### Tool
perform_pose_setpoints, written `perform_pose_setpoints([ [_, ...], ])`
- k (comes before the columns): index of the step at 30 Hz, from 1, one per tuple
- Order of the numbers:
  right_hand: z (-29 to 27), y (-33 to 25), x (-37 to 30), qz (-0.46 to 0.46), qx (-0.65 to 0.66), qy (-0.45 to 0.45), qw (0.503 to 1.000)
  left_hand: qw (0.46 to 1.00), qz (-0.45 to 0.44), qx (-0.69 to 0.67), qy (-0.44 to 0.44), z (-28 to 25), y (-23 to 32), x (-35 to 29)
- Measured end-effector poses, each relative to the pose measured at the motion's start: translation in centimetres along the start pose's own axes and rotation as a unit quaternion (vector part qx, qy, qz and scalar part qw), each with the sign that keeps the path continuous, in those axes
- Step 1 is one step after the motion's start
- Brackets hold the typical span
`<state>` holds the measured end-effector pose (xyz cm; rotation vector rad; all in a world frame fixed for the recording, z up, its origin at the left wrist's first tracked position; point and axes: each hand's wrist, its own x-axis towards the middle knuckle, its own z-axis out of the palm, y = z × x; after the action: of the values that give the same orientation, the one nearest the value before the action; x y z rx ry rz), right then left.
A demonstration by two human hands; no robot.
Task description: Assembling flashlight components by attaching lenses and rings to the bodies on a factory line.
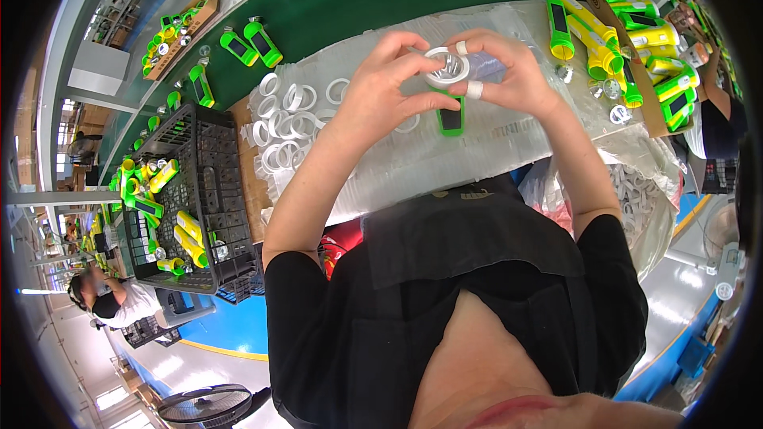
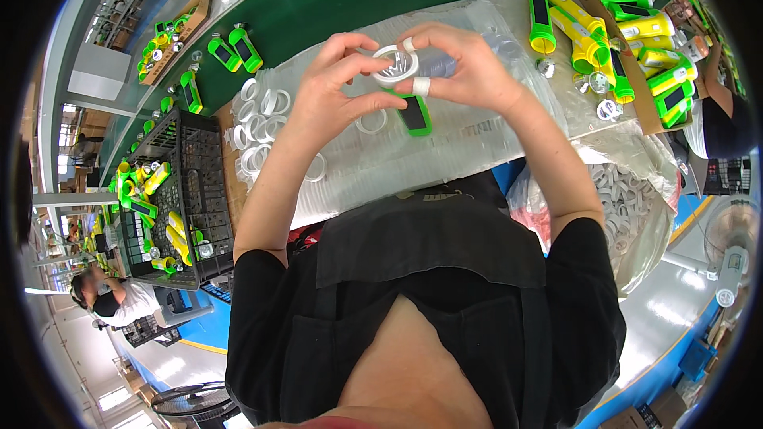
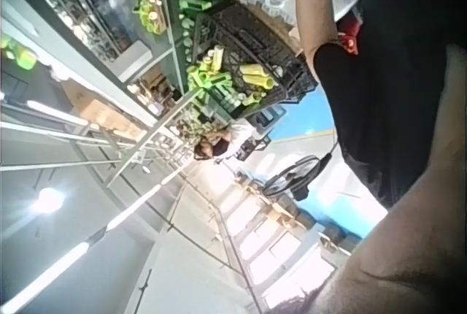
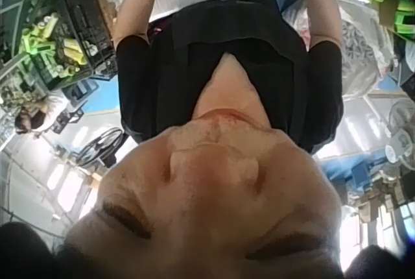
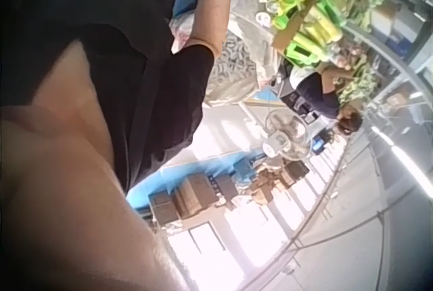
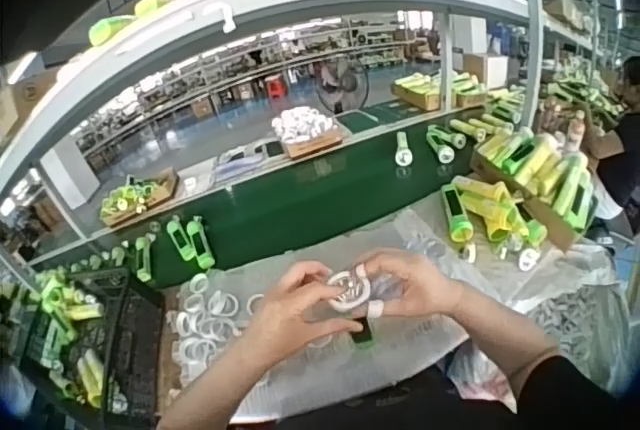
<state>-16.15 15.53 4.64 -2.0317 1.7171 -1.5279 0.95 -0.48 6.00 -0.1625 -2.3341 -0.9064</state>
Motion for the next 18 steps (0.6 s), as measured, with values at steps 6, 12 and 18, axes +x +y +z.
perform_pose_setpoints([
  [6,-4.4,-2.8,4.4,0.004,-0.088,-0.205,0.975,0.999,-0.042,0.008,-0.020,2.7,1.0,0.6],
  [12,-5.1,-4.0,7.0,0.057,-0.174,-0.380,0.907,0.998,-0.049,-0.026,-0.002,3.8,1.1,1.1],
  [18,-4.2,-4.1,5.4,0.152,-0.244,-0.282,0.915,1.000,-0.010,0.004,0.017,4.7,0.5,1.0],
])
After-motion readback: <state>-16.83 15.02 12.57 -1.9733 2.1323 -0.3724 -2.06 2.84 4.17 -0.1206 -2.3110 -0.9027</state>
